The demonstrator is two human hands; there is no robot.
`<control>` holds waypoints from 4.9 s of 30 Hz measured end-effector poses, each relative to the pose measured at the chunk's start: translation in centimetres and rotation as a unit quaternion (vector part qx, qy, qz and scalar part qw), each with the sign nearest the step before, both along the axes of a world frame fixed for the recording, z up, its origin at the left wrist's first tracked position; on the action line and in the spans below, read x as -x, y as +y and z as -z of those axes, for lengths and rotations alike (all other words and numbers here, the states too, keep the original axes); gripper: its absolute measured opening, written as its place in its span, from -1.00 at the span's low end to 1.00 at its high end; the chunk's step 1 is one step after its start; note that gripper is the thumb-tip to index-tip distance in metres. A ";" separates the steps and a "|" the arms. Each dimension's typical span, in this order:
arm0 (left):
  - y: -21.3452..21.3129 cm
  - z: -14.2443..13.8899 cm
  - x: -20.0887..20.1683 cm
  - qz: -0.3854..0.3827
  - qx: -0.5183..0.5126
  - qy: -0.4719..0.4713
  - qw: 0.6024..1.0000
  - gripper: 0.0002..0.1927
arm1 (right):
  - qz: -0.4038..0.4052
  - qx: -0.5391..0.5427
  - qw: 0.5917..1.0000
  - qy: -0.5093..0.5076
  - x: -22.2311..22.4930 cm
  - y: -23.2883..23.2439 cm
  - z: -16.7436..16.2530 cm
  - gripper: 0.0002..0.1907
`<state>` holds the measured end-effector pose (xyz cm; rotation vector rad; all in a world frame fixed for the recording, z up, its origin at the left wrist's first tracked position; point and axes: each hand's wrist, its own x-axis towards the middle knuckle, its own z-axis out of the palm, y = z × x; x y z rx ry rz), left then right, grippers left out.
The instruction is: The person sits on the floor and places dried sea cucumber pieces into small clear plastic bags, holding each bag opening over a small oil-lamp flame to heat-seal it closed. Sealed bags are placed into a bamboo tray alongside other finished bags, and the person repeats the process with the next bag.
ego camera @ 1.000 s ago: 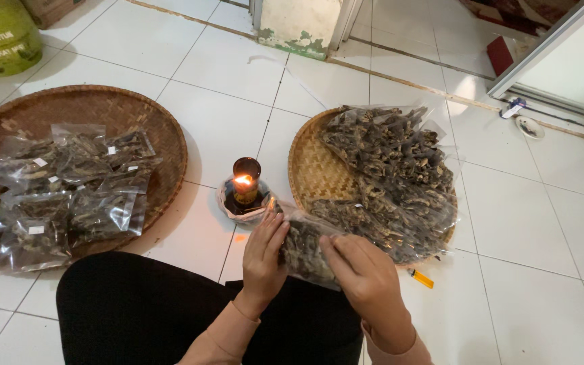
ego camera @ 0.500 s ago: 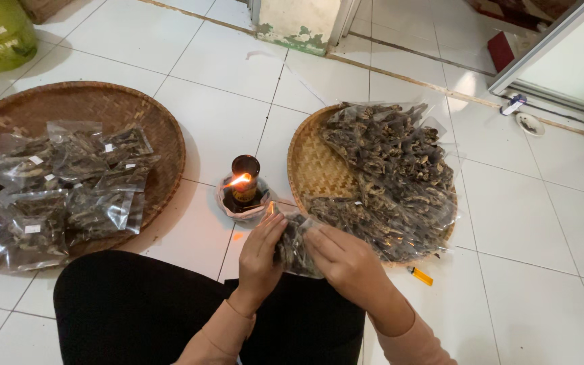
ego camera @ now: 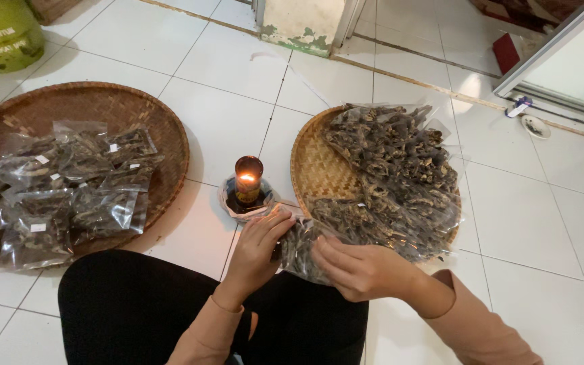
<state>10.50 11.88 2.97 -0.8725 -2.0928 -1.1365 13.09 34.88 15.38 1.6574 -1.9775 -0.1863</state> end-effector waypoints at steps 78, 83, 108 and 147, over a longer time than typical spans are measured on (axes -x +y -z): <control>2.7 -3.8 -1.8 0.103 -0.090 -0.177 0.975 -0.18 | 0.168 0.626 0.724 -0.234 -3.5 -1.4 2.0 -0.87; 3.2 -3.2 -1.6 0.058 -0.042 -0.103 0.992 -0.22 | 0.308 0.276 0.908 -0.060 -4.3 -1.0 -3.3 -0.71; 2.1 -2.4 -1.4 0.141 -0.130 -0.306 0.933 -0.26 | 0.328 0.193 0.891 -0.246 0.1 -0.9 -2.7 -0.86; 3.4 -3.8 -3.0 0.072 -0.481 -0.304 0.819 -0.86 | 0.045 0.815 0.360 -0.452 -0.8 -2.9 10.9 -0.88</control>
